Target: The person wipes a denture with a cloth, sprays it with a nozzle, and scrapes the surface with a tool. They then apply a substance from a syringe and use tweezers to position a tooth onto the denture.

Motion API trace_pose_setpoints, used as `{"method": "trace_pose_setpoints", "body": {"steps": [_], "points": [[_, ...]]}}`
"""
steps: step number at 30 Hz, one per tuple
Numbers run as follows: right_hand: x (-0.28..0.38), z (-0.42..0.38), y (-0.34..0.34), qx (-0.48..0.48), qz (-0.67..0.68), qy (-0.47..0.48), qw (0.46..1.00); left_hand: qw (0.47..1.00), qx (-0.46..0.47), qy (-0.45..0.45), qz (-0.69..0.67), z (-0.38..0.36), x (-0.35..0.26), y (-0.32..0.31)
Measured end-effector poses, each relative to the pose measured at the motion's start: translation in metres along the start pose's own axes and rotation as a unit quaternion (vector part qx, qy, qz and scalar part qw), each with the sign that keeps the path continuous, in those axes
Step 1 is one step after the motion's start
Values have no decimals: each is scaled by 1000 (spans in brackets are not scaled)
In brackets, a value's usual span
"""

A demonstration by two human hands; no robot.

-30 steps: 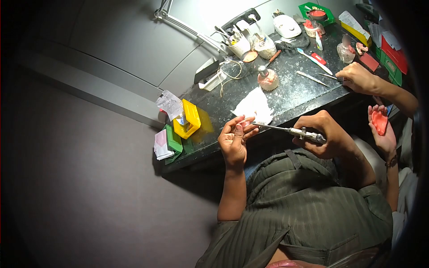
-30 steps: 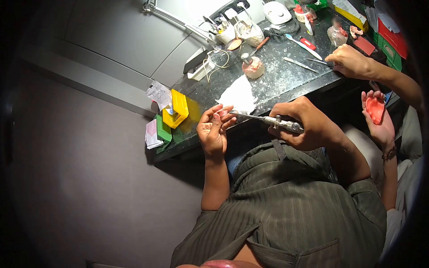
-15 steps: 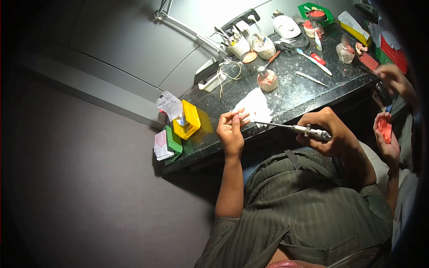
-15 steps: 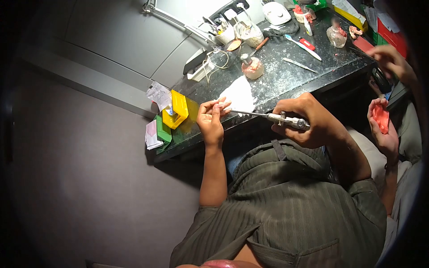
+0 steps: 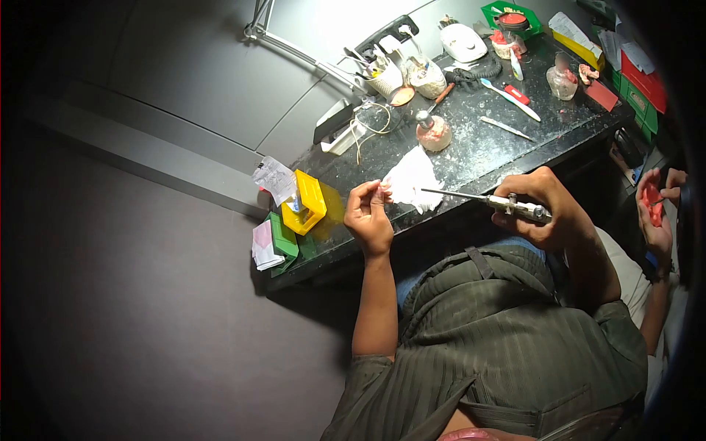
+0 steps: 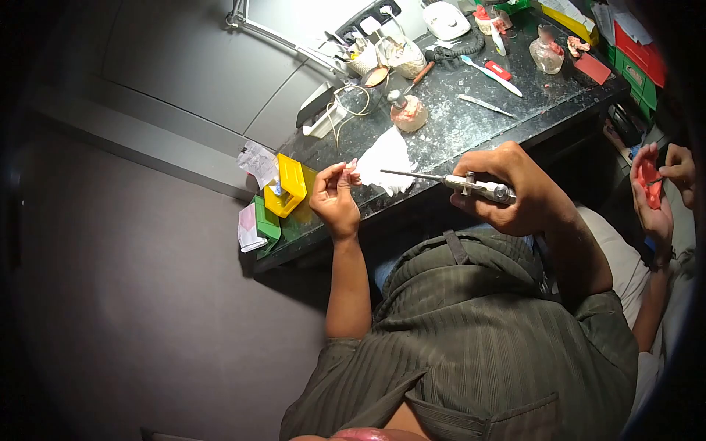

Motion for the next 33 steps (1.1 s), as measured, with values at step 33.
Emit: {"method": "trace_pose_setpoints", "body": {"steps": [33], "points": [[-13,1,9,-59,-49,-16,997,953,-58,-239,179,-30,-30,-9]]}}
Point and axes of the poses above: each hand's wrist, its own z-axis towards the middle knuckle, its own y-axis out of the back of the hand, x = y × z, the point moved 8 cm from there along z, towards the middle knuckle, and after that the axes turned 12 degrees about y, right-handed, at the moved point
